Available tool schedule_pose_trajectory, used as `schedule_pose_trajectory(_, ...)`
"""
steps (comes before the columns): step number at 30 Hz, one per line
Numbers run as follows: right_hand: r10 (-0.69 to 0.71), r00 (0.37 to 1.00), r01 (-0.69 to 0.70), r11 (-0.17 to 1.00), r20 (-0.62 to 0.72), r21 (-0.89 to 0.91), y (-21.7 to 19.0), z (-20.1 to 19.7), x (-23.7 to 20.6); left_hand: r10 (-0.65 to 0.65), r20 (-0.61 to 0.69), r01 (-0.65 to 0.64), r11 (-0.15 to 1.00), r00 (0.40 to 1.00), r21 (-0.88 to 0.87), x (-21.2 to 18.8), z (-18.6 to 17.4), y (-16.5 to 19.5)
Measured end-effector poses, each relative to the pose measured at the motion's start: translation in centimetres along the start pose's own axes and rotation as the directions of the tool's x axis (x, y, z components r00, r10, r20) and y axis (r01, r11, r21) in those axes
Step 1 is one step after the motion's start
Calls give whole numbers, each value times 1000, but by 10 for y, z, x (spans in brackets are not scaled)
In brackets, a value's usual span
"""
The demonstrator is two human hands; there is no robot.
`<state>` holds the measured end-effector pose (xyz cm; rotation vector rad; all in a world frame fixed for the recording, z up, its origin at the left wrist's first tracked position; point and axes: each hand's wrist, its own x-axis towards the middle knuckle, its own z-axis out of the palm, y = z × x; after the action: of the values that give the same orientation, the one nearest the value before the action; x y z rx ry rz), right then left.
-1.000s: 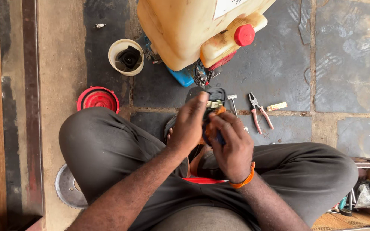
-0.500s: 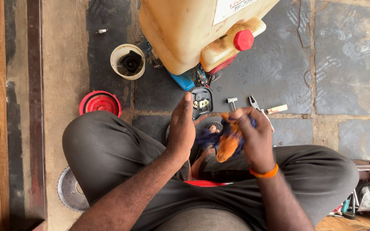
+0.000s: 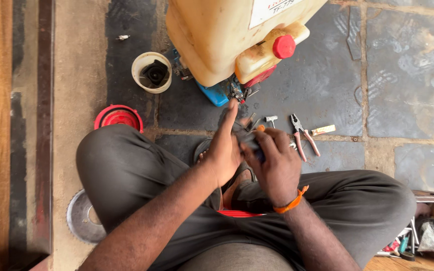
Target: The person sits on the floor repairing a knapsack power sprayer. They remove the pump cover, handle and wipe small engine parts with a cloth, reposition the machine, and use a screwdriver to work on the pump assembly near the tank.
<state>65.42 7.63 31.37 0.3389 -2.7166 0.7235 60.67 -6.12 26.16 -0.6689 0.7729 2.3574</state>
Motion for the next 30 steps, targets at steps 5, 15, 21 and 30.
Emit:
schedule_pose_trajectory(5,91,977,-189,798,195,572,5,-15,-15,116,263,-92,991,958,-102,-20,8,22)
schedule_pose_trajectory(15,369,902,-328,253,223,910,-23,-44,4,119,352,-128,992,928,2,-61,24,30)
schedule_pose_trajectory(21,47,999,-36,927,-20,374,-50,-8,-20,268,452,-218,963,851,-160,-55,18,26)
schedule_pose_trajectory(30,-64,996,78,969,-66,236,-41,11,-25,202,479,-161,979,854,-125,-59,2,39)
